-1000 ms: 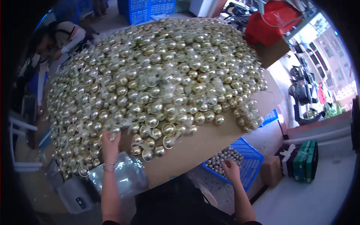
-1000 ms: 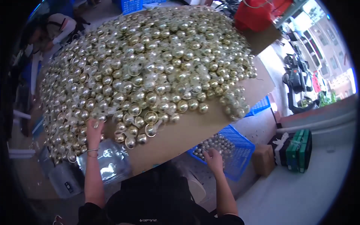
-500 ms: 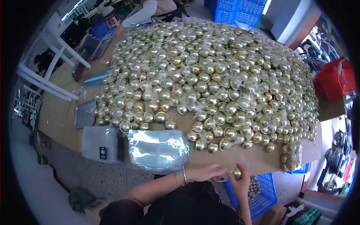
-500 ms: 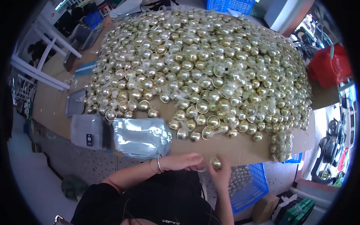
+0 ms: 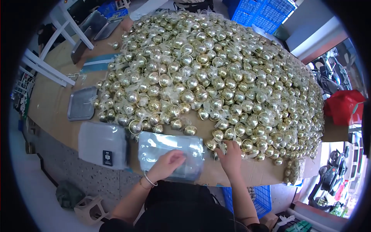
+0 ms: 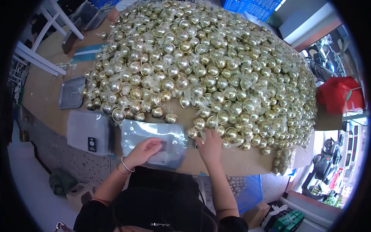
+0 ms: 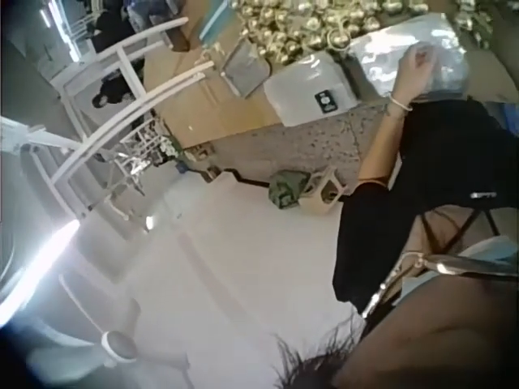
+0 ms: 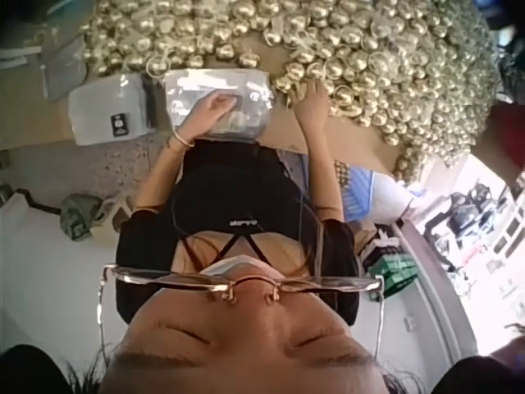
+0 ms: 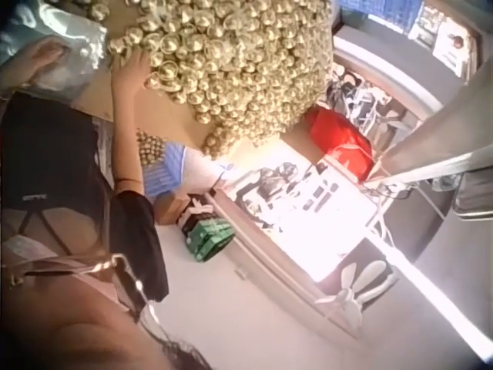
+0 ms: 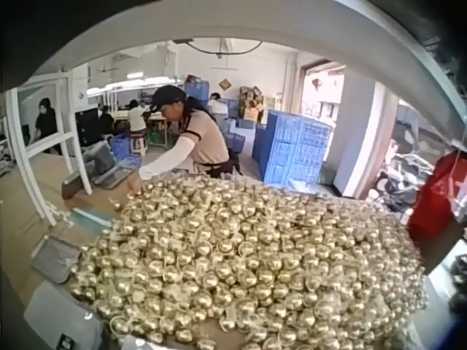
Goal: Sorting and inspecting gold-colored Christmas ornaments into crates and bags.
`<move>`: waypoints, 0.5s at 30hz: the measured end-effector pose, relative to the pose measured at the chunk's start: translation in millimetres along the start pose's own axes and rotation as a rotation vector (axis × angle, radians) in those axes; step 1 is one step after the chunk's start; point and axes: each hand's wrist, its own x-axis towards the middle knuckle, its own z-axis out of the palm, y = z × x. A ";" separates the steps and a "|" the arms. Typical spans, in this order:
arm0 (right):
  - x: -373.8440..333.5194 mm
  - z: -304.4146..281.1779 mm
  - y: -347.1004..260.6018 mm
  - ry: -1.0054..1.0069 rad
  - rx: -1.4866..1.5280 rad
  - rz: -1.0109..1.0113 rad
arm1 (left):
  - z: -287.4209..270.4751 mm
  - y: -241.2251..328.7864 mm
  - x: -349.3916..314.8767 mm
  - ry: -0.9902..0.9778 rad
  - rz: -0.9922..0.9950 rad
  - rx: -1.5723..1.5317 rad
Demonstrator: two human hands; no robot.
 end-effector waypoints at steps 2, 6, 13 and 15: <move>13.3 30.8 10.0 -0.052 -0.155 -0.121 | -14.9 -10.7 1.3 -0.006 -0.021 -0.059; 31.0 39.7 25.5 -0.085 0.216 0.199 | -43.2 -28.6 -7.5 0.129 -0.025 -0.106; 65.8 95.1 -83.0 -0.142 -0.146 -0.091 | -73.9 -20.3 6.7 0.117 -0.040 -0.164; 77.4 132.0 -93.6 -0.223 -0.243 -0.133 | -73.9 -12.5 15.4 0.057 -0.052 -0.154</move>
